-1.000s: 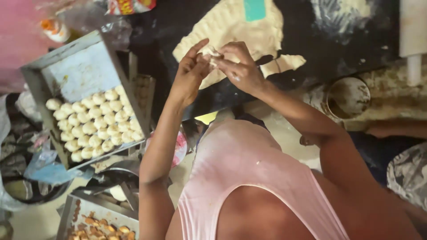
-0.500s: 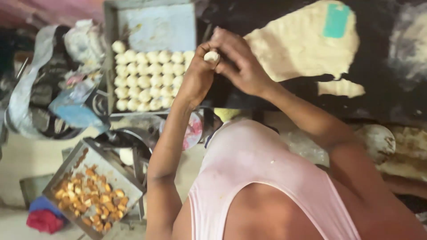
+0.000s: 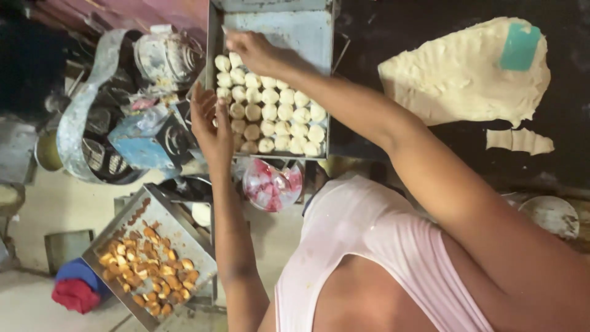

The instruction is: The person pinches off pieces of dough, rolls them into balls, and places them onto a metal tray. They then flatten a larger portion of dough, cut it into strips using a scraper, and roll the strips into shapes.

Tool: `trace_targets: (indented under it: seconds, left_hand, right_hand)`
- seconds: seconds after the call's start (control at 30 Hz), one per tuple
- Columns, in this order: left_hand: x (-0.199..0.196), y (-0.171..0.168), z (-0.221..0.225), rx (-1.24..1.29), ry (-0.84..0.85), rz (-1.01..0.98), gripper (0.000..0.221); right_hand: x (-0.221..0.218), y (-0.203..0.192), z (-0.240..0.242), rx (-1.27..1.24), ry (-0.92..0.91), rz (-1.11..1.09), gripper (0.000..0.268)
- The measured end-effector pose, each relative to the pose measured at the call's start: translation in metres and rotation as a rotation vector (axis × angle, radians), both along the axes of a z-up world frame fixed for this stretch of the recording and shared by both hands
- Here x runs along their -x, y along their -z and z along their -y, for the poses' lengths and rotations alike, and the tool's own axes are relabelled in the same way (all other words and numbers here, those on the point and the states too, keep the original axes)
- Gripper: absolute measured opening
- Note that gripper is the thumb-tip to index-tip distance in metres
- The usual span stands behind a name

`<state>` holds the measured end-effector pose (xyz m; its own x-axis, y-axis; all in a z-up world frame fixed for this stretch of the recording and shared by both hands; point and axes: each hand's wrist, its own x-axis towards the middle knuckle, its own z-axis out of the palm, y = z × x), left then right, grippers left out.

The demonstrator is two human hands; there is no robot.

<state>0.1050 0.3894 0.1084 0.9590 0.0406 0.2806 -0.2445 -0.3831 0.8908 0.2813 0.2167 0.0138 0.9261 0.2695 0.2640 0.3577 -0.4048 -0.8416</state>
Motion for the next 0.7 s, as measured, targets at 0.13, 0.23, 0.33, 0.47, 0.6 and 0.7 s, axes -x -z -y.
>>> trace_targets:
  seconds: [0.13, 0.23, 0.33, 0.47, 0.6, 0.7]
  left_hand:
    - [-0.045, -0.008, -0.006, -0.357, 0.125, 0.172, 0.044]
    - [-0.089, 0.004, 0.006, -0.693, 0.311, 0.363, 0.042]
    - [-0.122, 0.006, 0.024, -0.968, 0.428, 0.486, 0.039]
    - [-0.136, 0.022, 0.026, -1.005, 0.544, 0.280, 0.019]
    - [-0.114, -0.019, 0.047, -0.724, 0.772, 0.125, 0.022]
    - [-0.095, -0.026, 0.070, -0.990, 0.662, 0.395, 0.041]
  right_hand:
    - [0.007, -0.050, 0.051, -0.766, 0.060, 0.162, 0.039]
    - [0.071, -0.077, 0.124, -0.845, 0.092, 0.120, 0.034]
    - [0.142, -0.078, 0.196, -0.641, 0.272, 0.177, 0.018]
    - [0.263, 0.010, 0.303, -0.065, 0.662, 0.232, 0.014]
    - [0.422, 0.078, 0.363, 0.116, 0.987, 0.006, 0.015]
    - [0.472, 0.074, 0.387, 0.226, 1.153, -0.086, 0.012]
